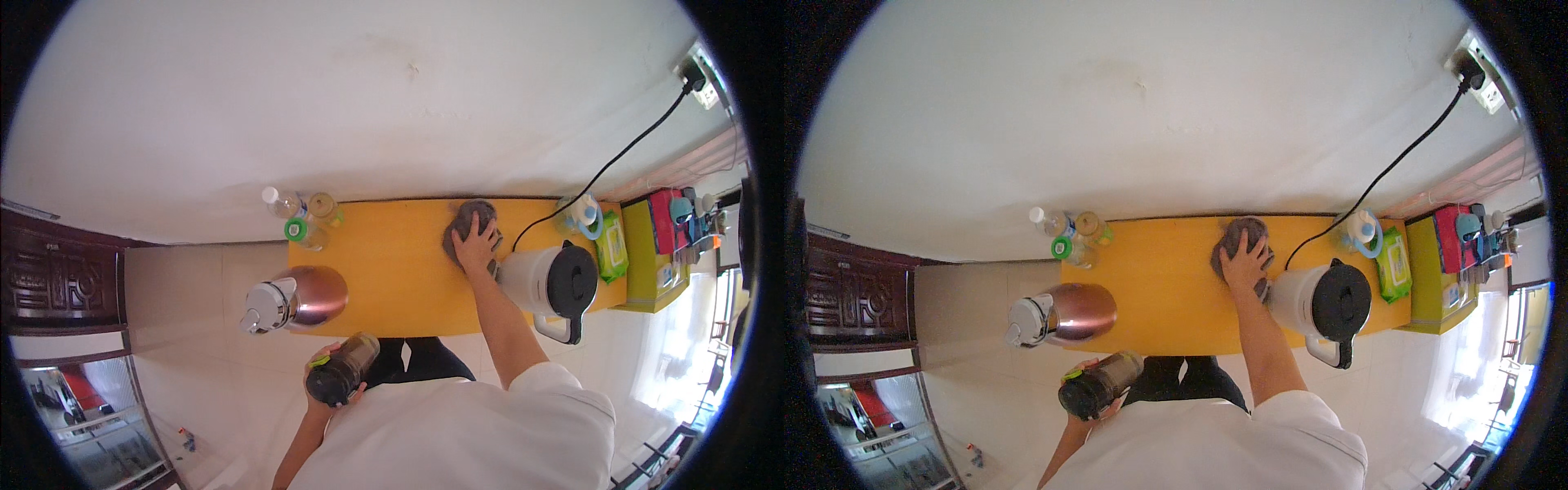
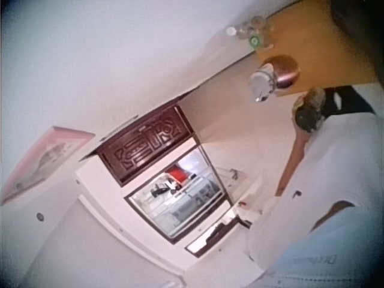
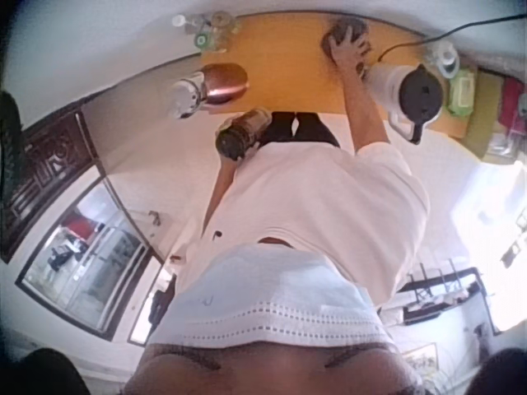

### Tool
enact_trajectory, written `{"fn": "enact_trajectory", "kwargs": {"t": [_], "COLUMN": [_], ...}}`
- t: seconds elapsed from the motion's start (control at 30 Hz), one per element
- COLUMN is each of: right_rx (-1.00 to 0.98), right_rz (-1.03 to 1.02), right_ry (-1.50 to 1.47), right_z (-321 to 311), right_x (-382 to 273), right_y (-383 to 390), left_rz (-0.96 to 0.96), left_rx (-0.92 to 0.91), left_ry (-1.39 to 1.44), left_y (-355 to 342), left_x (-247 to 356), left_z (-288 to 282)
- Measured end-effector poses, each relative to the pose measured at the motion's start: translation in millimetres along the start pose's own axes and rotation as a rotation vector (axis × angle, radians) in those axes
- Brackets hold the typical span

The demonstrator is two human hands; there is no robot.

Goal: The person wipes a yellow countertop and adjacent cabinet surfaces with a gray cloth. They move several items including a water bottle, a thermos, an electric kettle, and a baby bottle, then place the baby bottle into a cabinet. The person continues wiping the countertop and the front of the cabinet doors.

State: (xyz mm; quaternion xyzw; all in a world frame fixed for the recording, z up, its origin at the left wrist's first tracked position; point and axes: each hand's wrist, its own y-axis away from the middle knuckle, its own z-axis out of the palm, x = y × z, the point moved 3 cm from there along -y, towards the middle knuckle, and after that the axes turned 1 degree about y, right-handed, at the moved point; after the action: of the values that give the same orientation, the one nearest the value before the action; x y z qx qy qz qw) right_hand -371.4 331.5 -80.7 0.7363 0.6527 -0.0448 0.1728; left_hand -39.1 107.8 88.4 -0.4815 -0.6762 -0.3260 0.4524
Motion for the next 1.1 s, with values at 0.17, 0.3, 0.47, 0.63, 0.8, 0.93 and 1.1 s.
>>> {"fn": "enact_trajectory", "kwargs": {"t": [0.17,0.3,0.47,0.63,0.8,0.93,1.1], "right_rx": [-0.152,-0.317,-0.406,-0.092,0.051,-0.15,-0.296], "right_rz": [-0.024,-0.551,-0.625,-0.134,-0.051,-0.619,-0.771], "right_ry": [0.155,0.242,0.186,0.014,0.027,0.148,0.045], "right_z": [10,56,32,-6,13,44,19], "right_x": [-93,-139,-110,-36,-43,-52,19], "right_y": [24,105,124,7,10,121,182], "left_rz": [0.021,0.051,0.119,0.064,0.085,-0.076,-0.011], "left_rx": [0.037,-0.027,-0.008,-0.07,0.028,0.283,0.275], "left_ry": [-0.022,-0.068,-0.124,-0.248,-0.173,0.172,0.268], "left_y": [-3,-14,-10,-16,-48,-117,-212], "left_x": [-12,1,-4,-7,-9,0,-39], "left_z": [0,5,-2,-1,23,53,81]}}
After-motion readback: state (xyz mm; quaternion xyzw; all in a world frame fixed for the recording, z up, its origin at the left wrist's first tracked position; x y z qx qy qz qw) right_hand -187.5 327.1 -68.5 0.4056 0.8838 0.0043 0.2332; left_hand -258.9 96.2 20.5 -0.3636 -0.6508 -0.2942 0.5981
